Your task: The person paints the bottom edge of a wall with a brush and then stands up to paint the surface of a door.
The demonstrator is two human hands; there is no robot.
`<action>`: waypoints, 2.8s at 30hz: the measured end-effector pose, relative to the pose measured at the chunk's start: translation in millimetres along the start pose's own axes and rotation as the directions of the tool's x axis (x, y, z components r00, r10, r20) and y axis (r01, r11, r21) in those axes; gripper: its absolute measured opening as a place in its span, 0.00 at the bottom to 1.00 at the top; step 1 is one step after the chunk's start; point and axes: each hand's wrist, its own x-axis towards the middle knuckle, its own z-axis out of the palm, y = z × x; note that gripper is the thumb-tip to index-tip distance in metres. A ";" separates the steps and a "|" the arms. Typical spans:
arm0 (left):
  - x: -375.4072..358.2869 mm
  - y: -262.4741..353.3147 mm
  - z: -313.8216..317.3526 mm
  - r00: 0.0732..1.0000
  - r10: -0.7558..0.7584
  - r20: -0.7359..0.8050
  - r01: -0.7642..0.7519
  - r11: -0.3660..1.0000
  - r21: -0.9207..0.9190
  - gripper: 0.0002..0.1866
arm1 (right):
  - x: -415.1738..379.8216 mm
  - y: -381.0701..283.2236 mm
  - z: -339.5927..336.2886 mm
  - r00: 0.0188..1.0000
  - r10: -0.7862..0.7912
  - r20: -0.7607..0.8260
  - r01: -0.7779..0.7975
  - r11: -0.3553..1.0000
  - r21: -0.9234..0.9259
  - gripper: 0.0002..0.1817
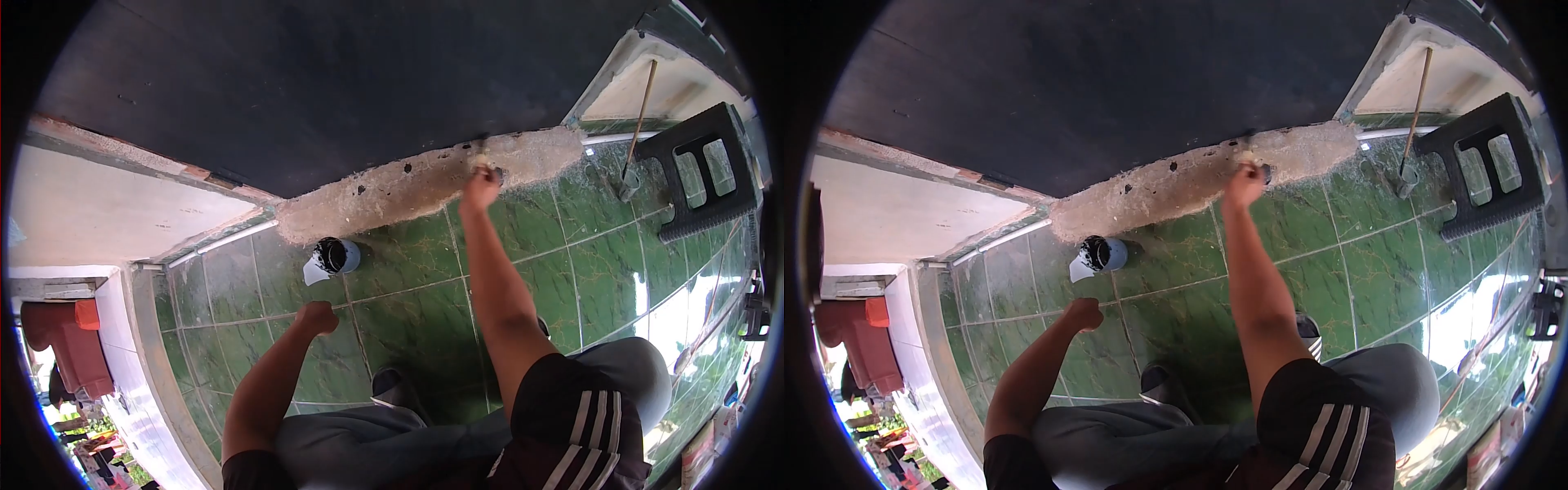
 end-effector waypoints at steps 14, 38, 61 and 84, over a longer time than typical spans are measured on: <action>0.5 -0.6 -0.1 1.000 -0.021 0.006 0.021 0.998 -0.057 0.20 | -3.4 -45.9 -2.5 0.766 -0.176 0.618 0.264 0.963 -0.054 0.09; 5.0 -7.7 10.9 0.988 0.085 -0.131 -0.085 0.996 0.006 0.15 | -11.8 -24.7 10.4 0.761 -0.027 0.648 0.128 0.986 -0.110 0.09; 4.5 -1.0 6.4 0.999 -0.013 -0.047 0.008 0.996 -0.093 0.18 | -89.8 -39.5 -8.1 0.896 -0.151 0.418 0.293 0.907 -0.302 0.09; 3.0 -2.0 6.8 0.996 -0.056 -0.073 0.044 0.988 -0.149 0.17 | -72.5 -83.8 -0.9 0.872 -0.238 0.428 0.422 0.808 -0.410 0.11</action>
